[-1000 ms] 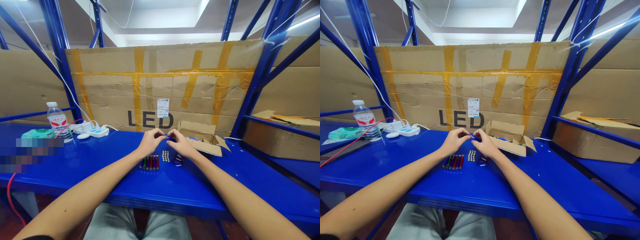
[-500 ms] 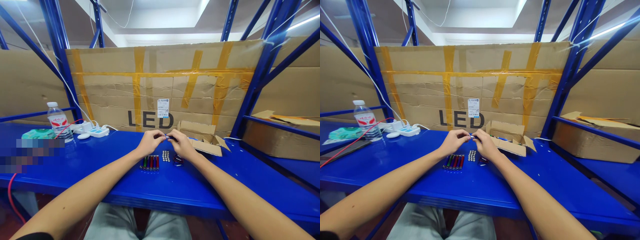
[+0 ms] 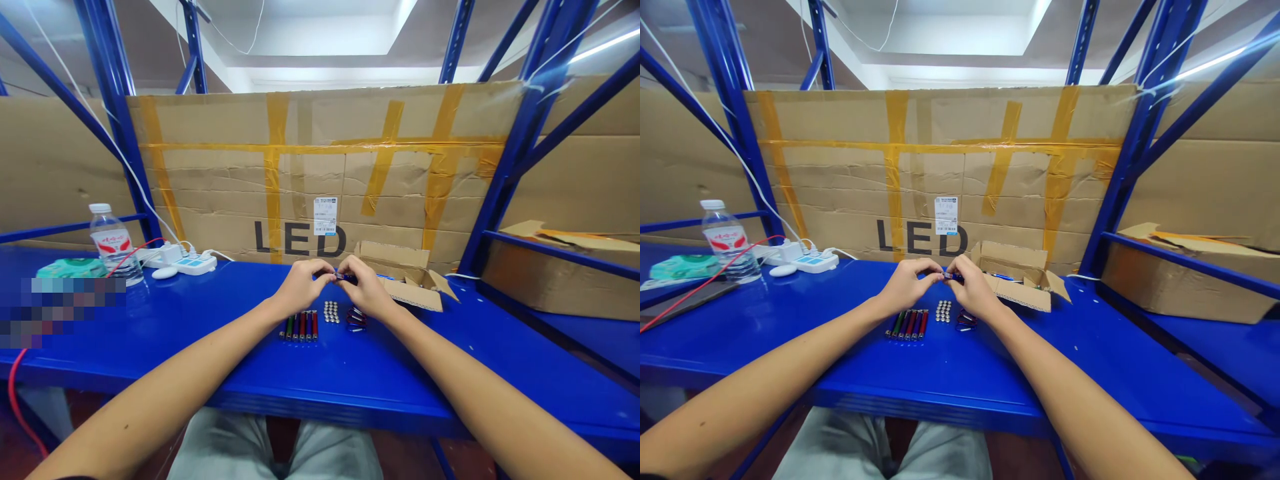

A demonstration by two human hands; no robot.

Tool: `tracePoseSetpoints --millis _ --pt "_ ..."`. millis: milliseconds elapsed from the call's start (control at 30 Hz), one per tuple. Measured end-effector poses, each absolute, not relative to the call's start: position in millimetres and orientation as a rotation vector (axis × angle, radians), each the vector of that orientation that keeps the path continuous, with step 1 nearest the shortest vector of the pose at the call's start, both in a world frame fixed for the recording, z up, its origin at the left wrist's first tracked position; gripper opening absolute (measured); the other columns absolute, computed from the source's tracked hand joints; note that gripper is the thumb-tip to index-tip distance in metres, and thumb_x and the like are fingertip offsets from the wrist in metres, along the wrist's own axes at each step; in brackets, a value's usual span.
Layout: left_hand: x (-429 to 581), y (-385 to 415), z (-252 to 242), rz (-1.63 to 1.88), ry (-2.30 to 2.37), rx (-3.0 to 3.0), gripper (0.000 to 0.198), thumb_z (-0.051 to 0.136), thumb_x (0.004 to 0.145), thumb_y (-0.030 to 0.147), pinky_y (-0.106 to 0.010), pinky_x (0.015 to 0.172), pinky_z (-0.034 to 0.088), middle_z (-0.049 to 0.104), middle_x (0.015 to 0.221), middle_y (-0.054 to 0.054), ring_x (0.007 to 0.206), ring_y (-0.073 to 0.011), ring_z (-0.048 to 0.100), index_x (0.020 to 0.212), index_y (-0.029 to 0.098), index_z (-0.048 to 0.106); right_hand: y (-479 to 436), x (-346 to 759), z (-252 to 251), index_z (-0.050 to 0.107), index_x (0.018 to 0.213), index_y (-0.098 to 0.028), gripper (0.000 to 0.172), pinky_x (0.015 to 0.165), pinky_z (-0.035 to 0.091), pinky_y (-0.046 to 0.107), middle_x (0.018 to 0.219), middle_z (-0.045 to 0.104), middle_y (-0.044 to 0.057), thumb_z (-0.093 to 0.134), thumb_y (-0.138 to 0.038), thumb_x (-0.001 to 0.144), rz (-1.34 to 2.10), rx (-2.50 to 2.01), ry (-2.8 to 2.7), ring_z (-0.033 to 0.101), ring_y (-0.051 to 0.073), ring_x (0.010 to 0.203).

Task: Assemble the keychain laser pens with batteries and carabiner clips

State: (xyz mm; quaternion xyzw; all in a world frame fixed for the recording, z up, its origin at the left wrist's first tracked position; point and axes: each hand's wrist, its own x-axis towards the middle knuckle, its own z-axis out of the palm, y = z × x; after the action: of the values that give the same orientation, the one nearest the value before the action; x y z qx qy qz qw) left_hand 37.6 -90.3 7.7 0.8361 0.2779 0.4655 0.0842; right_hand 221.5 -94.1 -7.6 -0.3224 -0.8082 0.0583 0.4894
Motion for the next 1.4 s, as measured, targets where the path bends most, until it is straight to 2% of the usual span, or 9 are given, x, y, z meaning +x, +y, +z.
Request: tracePoseSetpoints --millis 167,300,433,500,633,800,1167,1400 --pt "35.6 -85.6 5.4 1.345 0.817 2.532 0.010 0.061 0.082 0.018 -0.030 0.074 0.049 0.073 0.083 -0.004 0.076 -0.0169 0.064 0.082 0.019 0.071 -97.0 222.9 -2.5 0.061 0.075 -0.021 0.005 0.071 0.040 0.033 0.077 0.062 0.004 0.060 -0.019 0.080 0.208 -0.797 -2.021 0.055 0.020 0.075" --pt "34.1 -81.5 2.6 1.340 0.762 2.577 0.010 0.061 0.083 0.016 -0.030 0.077 0.049 0.073 0.084 -0.003 0.079 -0.0167 0.065 0.082 0.019 0.070 -98.6 222.9 -0.8 0.065 0.079 -0.022 0.014 0.068 0.039 0.034 0.072 0.062 0.004 0.054 -0.023 0.086 0.205 -0.821 -2.098 0.054 0.020 0.071" --pt "33.1 -80.7 3.0 1.338 0.756 2.567 0.010 0.061 0.083 0.014 -0.028 0.075 0.049 0.072 0.083 -0.002 0.078 -0.0159 0.064 0.083 0.019 0.070 -98.1 222.1 -2.8 0.064 0.089 -0.022 0.008 0.075 0.042 0.035 0.086 0.063 0.006 0.059 -0.023 0.083 0.233 -0.806 -2.081 0.056 0.021 0.083" --pt "32.6 -80.7 3.9 1.337 0.775 2.541 0.010 0.062 0.082 0.014 -0.028 0.074 0.049 0.072 0.082 -0.002 0.076 -0.0158 0.064 0.083 0.019 0.071 -96.8 221.9 -4.7 0.060 0.092 -0.022 0.015 0.078 0.043 0.035 0.092 0.061 0.006 0.065 -0.022 0.078 0.234 -0.802 -2.025 0.056 0.021 0.088" --pt "31.9 -79.4 4.0 1.325 0.807 2.520 0.009 0.062 0.082 0.015 -0.028 0.072 0.048 0.072 0.081 -0.002 0.074 -0.0157 0.063 0.082 0.018 0.070 -94.4 222.7 -5.9 0.056 0.081 -0.022 0.007 0.073 0.042 0.033 0.083 0.058 0.004 0.062 -0.020 0.079 0.187 -0.801 -1.990 0.054 0.019 0.079" --pt "32.0 -78.2 0.5 1.324 0.806 2.525 0.008 0.063 0.081 0.014 -0.028 0.071 0.047 0.072 0.080 -0.002 0.074 -0.0153 0.063 0.080 0.017 0.070 -96.9 223.7 -1.2 0.060 0.075 -0.020 0.004 0.066 0.041 0.032 0.074 0.059 0.003 0.062 -0.019 0.079 0.220 -0.823 -2.027 0.054 0.017 0.068" --pt "33.0 -78.1 -3.0 1.327 0.781 2.584 0.007 0.063 0.082 0.012 -0.026 0.072 0.047 0.071 0.080 -0.002 0.075 -0.0140 0.063 0.081 0.016 0.068 -100.7 220.1 0.5 0.063 0.077 -0.017 0.015 0.063 0.039 0.027 0.063 0.061 0.002 0.052 -0.020 0.086 0.204 -0.949 -2.085 0.056 0.016 0.066" --pt "34.5 -79.3 -3.0 1.304 0.748 2.608 0.008 0.061 0.084 0.012 -0.027 0.073 0.047 0.071 0.082 -0.002 0.076 -0.0140 0.063 0.083 0.016 0.068 -98.9 220.3 0.3 0.056 0.065 -0.017 0.028 0.062 0.038 0.027 0.061 0.059 0.001 0.043 -0.022 0.089 0.313 -1.025 -2.079 0.053 0.014 0.060"
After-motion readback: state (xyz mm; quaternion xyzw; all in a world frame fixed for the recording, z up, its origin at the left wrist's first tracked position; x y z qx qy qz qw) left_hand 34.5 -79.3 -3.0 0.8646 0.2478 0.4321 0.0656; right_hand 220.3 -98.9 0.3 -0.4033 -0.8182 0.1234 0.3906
